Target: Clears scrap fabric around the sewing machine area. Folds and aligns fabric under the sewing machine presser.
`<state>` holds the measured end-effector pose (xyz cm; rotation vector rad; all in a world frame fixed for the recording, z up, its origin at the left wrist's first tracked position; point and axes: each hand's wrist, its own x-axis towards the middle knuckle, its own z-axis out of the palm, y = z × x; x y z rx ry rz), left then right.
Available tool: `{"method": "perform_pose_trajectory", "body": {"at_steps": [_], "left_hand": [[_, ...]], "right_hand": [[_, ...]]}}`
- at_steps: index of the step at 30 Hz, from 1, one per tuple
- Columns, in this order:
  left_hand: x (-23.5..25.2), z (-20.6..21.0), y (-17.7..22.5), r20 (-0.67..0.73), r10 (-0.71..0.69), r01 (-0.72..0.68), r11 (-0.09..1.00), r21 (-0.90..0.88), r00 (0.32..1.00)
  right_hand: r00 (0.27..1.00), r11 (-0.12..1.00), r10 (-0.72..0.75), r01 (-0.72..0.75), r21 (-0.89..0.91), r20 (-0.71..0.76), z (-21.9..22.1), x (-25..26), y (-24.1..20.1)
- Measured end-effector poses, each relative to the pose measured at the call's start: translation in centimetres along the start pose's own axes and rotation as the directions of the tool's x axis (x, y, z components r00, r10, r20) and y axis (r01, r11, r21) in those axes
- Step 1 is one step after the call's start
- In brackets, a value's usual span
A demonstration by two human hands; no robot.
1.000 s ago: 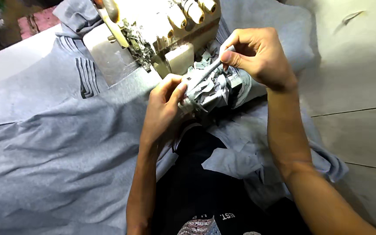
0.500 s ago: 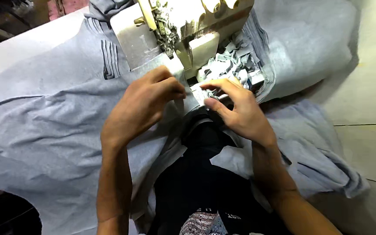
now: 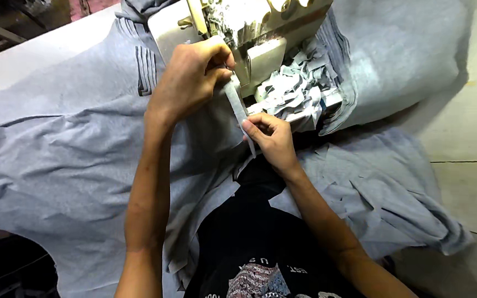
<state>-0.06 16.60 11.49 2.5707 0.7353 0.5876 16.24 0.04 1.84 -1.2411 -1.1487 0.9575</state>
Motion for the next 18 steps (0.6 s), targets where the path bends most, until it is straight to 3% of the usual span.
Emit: {"method": "perform_pose_trajectory", "body": {"at_steps": [8, 18], "left_hand": [[-0.2, 0.9, -0.1, -0.146, -0.089, 0.09, 0.996, 0.003, 0.985], [-0.6, 2.5, -0.2, -0.318, -0.123, 0.13, 0.991, 0.002, 0.94]], "right_hand": [[0.985, 0.975, 0.086, -0.113, -0.191, -0.147, -0.4, -2.9, 3.8], [0.976, 0.978, 0.08, -0.116, -0.173, -0.2, 0.0, -3.6, 5.4]]}}
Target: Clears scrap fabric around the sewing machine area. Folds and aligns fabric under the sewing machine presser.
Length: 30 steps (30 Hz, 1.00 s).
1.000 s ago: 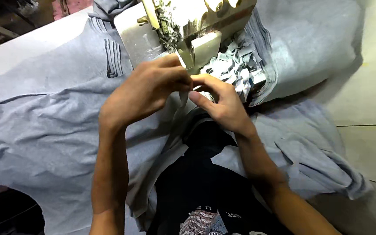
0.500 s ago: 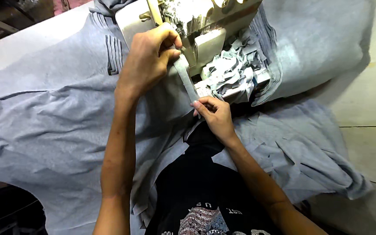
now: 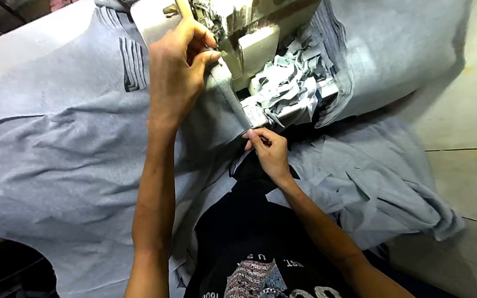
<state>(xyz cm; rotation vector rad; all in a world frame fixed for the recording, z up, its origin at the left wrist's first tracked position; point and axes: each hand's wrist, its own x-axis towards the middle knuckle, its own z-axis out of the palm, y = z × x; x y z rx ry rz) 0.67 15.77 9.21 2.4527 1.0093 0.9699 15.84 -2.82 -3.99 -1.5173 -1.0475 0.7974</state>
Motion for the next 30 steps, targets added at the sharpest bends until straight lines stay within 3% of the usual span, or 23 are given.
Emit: {"method": "perform_pose_trajectory", "body": {"at_steps": [11, 18, 25, 30], "left_hand": [[-0.3, 0.0, -0.3, -0.093, -0.061, 0.054, 0.996, -0.077, 0.994], [-0.4, 0.3, -0.2, -0.102, -0.058, 0.054, 0.998, -0.04, 0.993], [-0.5, 0.3, -0.2, -0.083, -0.069, 0.065, 0.996, -0.053, 0.994], [-0.5, 0.3, -0.7, -0.072, -0.07, 0.062, 0.992, -0.108, 0.995]], "right_hand": [[1.0, 0.998, -0.006, 0.007, -0.07, 0.027, -1.4, 0.8, -0.2], [0.998, 0.968, -0.061, 0.058, -0.242, -0.005, -3.9, 1.1, -0.9], [0.975, 0.933, -0.22, 0.197, -0.302, -0.044, -5.8, 2.5, -2.6], [0.924, 0.889, -0.362, 0.382, -0.253, 0.124, -3.3, 5.7, -5.2]]}}
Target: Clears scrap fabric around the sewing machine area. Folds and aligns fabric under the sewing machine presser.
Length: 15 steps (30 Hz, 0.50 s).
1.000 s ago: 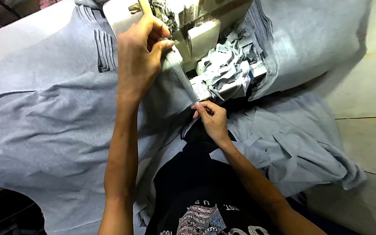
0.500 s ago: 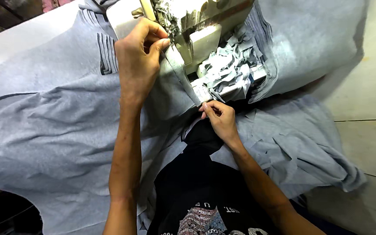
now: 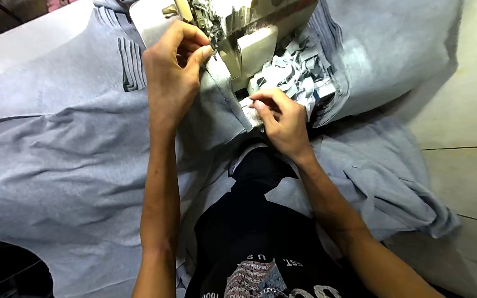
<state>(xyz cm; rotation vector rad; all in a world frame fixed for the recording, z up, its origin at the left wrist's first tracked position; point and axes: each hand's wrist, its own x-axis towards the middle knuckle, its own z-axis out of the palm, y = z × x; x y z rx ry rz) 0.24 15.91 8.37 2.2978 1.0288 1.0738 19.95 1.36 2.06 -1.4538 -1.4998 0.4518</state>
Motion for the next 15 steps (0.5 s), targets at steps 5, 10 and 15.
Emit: {"method": "perform_pose_trajectory", "body": {"at_steps": [5, 10, 15], "left_hand": [[0.2, -0.3, -0.4, 0.01, -0.028, 0.029, 0.997, -0.076, 1.0], [0.1, -0.6, -0.1, 0.006, -0.072, 0.073, 0.988, -0.135, 0.997], [-0.5, -0.8, 0.8, -0.002, -0.008, 0.008, 0.997, -0.075, 1.0]], "right_hand": [[0.975, 0.996, 0.084, -0.073, -0.058, 0.206, 1.9, 4.4, 0.2], [0.978, 0.991, 0.11, -0.122, 0.059, 0.175, 1.7, 4.0, -0.1], [0.977, 0.984, 0.161, -0.17, 0.053, 0.143, 1.0, 1.7, -1.5]]}}
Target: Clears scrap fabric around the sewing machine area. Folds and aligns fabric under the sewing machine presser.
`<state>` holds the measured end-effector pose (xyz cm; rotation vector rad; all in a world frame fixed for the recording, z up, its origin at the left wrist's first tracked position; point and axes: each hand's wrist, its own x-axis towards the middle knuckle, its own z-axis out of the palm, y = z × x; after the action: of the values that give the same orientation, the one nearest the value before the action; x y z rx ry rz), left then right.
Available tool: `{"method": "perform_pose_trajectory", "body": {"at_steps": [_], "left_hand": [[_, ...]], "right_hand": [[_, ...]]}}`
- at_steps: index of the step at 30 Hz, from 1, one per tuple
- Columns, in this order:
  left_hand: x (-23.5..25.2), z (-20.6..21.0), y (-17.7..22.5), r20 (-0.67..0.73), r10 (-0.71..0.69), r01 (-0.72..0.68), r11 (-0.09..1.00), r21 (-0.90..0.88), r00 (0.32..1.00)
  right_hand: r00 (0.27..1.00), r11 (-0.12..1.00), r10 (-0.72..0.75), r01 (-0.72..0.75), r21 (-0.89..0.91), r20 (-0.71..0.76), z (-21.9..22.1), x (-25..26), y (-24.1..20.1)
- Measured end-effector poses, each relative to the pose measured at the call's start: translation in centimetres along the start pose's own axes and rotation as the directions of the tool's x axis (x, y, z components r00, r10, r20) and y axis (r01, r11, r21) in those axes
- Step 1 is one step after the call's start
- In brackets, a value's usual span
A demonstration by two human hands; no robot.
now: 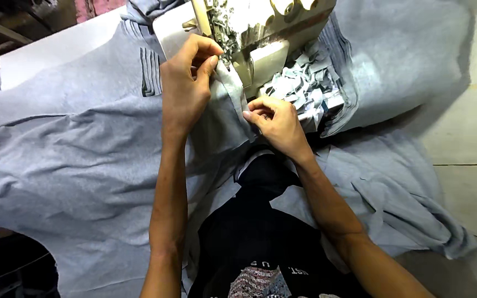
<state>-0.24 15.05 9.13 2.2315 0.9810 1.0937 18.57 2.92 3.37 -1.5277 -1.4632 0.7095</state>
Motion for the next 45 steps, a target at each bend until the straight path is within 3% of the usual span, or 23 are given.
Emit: {"method": "perform_pose_trajectory", "body": {"at_steps": [4, 11, 15, 21, 26, 35, 40, 45], "left_hand": [[-0.8, -1.4, -0.1, -0.031, 0.093, -0.091, 0.994, 0.057, 0.995], [-1.1, -3.5, -2.5, -0.059, 0.003, 0.011, 0.975, 0.223, 0.998], [-1.1, -3.9, -1.3, 0.068, 0.152, -0.166, 0.93, 0.327, 0.986], [-2.5, -2.3, 2.2, 0.473, 0.353, -0.52, 0.805, 0.286, 0.807], [-2.8, -0.6, 2.2, 0.637, 0.363, -0.649, 0.702, 0.292, 0.68], [-2.1, 0.5, 3.6, 0.757, 0.291, -0.7, 0.653, 0.29, 0.585], [-2.2, 0.8, 3.9, 0.802, 0.301, -0.682, 0.711, 0.173, 0.517], [-2.3, 1.9, 3.4, 0.812, 0.348, -0.631, 0.775, 0.032, 0.469]], "right_hand": [[0.997, 0.997, -0.015, 0.009, -0.075, -0.076, 0.7, -0.9, -0.1], [0.988, 0.996, -0.015, 0.001, -0.088, -0.155, 1.7, -3.0, -0.2], [0.982, 0.996, 0.01, -0.026, -0.082, -0.187, 2.1, -3.5, 0.0], [0.984, 0.987, 0.125, -0.11, 0.116, -0.126, 1.9, -5.0, 0.5], [0.981, 0.949, 0.174, -0.145, 0.279, -0.084, 1.5, -5.5, 1.2], [0.979, 0.911, 0.203, -0.187, 0.367, -0.006, 0.9, -6.1, 1.7], [0.98, 0.915, 0.199, -0.19, 0.356, 0.011, 0.7, -6.7, 2.5], [0.973, 0.859, 0.225, -0.223, 0.461, 0.051, 0.4, -7.3, 2.8]]}}
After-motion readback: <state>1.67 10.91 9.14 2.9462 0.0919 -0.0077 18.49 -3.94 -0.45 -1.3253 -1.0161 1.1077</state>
